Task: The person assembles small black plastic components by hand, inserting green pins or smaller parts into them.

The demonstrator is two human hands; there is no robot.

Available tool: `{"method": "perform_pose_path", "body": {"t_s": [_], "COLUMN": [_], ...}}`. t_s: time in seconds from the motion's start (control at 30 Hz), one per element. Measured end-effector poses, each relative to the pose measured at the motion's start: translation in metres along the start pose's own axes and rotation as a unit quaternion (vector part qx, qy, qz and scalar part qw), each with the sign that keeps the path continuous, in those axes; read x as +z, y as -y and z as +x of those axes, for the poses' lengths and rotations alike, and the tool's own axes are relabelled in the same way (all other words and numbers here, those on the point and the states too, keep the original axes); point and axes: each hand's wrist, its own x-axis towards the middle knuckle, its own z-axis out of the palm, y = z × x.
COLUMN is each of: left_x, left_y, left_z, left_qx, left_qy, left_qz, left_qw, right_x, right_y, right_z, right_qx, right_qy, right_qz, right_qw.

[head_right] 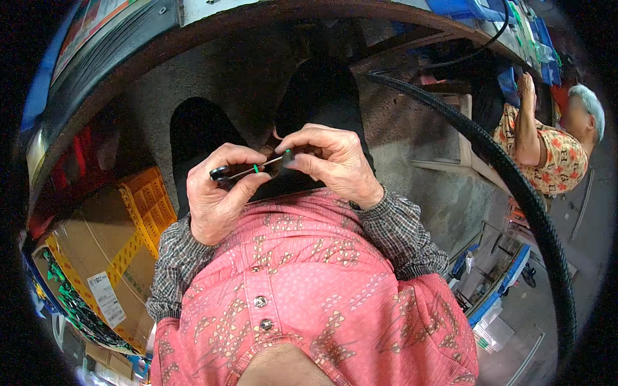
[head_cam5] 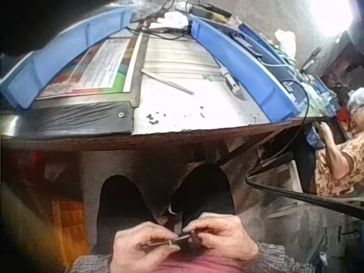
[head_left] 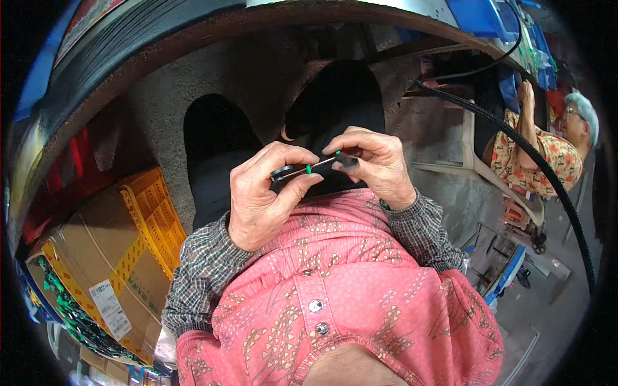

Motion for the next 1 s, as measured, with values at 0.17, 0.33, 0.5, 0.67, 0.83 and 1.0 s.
{"method": "perform_pose_path", "body": {"t_s": [0.17, 0.33, 0.5, 0.67, 0.83, 1.0], "left_x": [0.0, 0.001, 0.001, -0.002, -0.004, -0.003], "left_y": [0.003, 0.005, 0.0, 0.008, 0.015, 0.019], "left_z": [-0.002, -0.004, -0.006, -0.006, -0.006, -0.005], "left_qx": [-0.03, -0.044, -0.129, -0.143, -0.175, -0.198], "left_qy": [-0.013, -0.019, -0.018, -0.01, -0.014, -0.016], "left_qz": [-0.041, -0.064, -0.162, -0.178, -0.23, -0.275], "left_qw": [0.999, 0.997, 0.978, 0.974, 0.957, 0.941], "right_x": [0.003, 0.006, 0.005, 0.009, 0.012, 0.014], "right_y": [-0.005, -0.001, -0.006, -0.001, 0.006, 0.008], "right_z": [0.004, 0.003, 0.0, -0.003, -0.001, -0.001], "right_qx": [-0.057, -0.043, -0.025, 0.033, 0.081, 0.082], "right_qy": [-0.009, -0.007, -0.01, -0.023, -0.009, -0.015], "right_qz": [-0.046, -0.005, -0.03, -0.013, 0.031, 0.034], "right_qw": [0.997, 0.999, 0.999, 0.999, 0.996, 0.996]}}
